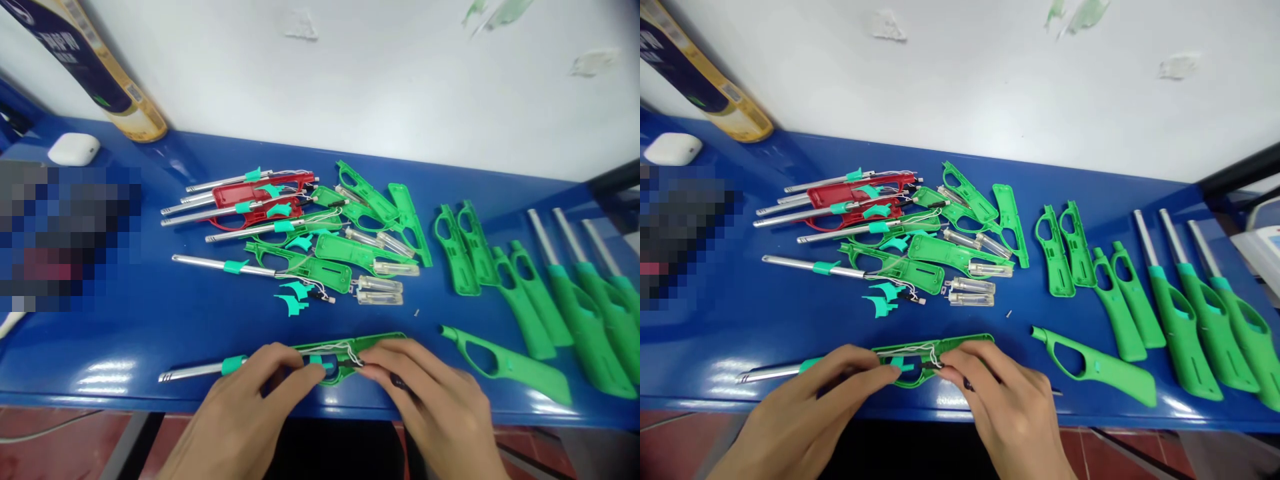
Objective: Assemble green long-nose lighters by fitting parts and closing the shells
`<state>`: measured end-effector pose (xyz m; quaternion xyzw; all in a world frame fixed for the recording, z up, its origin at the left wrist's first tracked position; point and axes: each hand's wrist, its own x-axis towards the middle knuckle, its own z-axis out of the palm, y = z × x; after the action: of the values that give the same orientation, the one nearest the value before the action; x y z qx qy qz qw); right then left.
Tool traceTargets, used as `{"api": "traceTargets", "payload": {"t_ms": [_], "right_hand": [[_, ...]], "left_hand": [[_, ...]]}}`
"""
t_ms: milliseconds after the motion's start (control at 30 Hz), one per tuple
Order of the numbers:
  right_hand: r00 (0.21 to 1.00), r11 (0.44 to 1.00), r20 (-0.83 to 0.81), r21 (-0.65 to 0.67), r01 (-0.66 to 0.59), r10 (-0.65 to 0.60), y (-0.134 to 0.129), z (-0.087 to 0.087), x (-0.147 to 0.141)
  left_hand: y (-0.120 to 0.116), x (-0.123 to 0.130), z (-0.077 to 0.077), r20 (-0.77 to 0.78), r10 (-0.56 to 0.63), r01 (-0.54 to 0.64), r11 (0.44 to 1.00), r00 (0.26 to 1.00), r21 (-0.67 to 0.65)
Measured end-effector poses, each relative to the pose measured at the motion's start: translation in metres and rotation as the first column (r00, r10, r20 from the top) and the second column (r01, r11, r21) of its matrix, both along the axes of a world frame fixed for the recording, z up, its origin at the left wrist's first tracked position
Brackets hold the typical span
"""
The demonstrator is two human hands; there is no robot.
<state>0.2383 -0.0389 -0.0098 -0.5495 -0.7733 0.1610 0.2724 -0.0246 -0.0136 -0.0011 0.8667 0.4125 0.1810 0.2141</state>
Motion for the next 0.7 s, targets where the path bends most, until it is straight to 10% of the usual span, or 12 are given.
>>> {"api": "traceTargets", "payload": {"t_ms": [433, 700], "right_hand": [[1.0, 1.0, 0.0, 0.013, 0.006, -0.006, 0.001, 0.002, -0.001], [1.0, 0.999, -0.013, 0.045, 0.028, -0.027, 0.003, 0.006, -0.006]], "left_hand": [[-0.002, -0.012, -0.007, -0.252, -0.036, 0.114, 0.946, 0.967, 0.304], [-0.004, -0.003, -0.009, -0.21, 0.015, 0.044, 0.96, 0.978, 0.275]]}}
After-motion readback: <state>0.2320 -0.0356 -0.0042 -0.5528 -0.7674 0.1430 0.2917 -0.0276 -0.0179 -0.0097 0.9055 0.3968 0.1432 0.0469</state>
